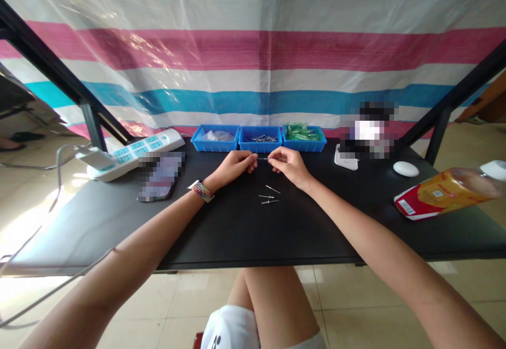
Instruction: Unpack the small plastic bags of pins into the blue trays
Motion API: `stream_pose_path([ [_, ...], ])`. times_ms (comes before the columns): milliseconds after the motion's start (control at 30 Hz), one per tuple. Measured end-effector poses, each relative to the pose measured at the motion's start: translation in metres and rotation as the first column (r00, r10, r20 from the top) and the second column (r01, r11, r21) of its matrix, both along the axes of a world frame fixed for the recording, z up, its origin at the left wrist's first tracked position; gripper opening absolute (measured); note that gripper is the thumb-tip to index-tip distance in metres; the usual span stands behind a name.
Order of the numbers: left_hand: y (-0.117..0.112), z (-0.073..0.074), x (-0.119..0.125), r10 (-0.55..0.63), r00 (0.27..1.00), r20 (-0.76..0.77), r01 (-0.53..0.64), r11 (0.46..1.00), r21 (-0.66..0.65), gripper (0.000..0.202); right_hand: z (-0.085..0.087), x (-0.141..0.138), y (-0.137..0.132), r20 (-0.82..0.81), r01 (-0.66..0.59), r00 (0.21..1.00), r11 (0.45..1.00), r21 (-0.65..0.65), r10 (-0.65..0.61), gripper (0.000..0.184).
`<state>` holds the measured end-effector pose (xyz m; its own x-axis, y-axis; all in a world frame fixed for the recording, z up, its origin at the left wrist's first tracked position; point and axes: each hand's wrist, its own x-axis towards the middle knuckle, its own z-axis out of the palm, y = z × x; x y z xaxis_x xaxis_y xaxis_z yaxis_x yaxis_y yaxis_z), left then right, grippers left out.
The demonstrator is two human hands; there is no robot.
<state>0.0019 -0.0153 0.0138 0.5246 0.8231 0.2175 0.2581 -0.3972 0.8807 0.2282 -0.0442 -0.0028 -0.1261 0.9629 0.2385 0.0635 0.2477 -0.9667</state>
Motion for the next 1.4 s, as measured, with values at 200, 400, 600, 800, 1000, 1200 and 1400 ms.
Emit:
stream_pose_path([
  [200,0.0011,-0.0011,-0.0006,0.001,0.998,0.06,0.004,0.997,-0.073,0.044,-0.0028,0.0007,0.0026,0.032,0.012,0.999,1.0,0.02,-0.012,0.044],
  [400,0.0026,-0.0034,-0.0016,-0.022,0.995,0.097,0.027,0.998,-0.055,0.038,-0.005,0.0002,0.0028,0.048,0.039,0.998,0.999,0.027,-0.04,0.045],
  [600,0.0015,-0.0012,-0.0019,-0.023,0.999,0.037,0.023,1.0,0.01,0.045,-0.0008,0.0,0.0006,-0.038,0.003,0.999,1.0,0.005,-0.002,0.037],
  [800,0.0006,0.0005,0.0001,-0.019,1.0,0.013,0.018,0.999,0.047,0.054,0.0002,0.0,-0.001,-0.028,0.004,1.0,1.0,0.024,-0.003,0.035],
  [1000,0.0015,-0.0012,-0.0005,-0.008,0.998,0.063,0.011,0.999,-0.039,0.047,-0.0027,0.0,0.0014,0.015,0.013,1.0,0.999,0.038,-0.014,0.044],
  [1200,0.0012,-0.0026,0.0004,-0.023,0.988,0.156,0.035,0.996,-0.079,0.039,-0.003,-0.0002,0.002,0.015,0.022,1.0,1.0,0.014,-0.022,0.046],
  [1400,0.0023,-0.0036,-0.0016,-0.03,0.996,0.081,0.03,1.0,-0.005,0.041,0.0005,-0.0003,-0.0007,-0.037,0.014,0.999,1.0,0.008,-0.013,0.037],
])
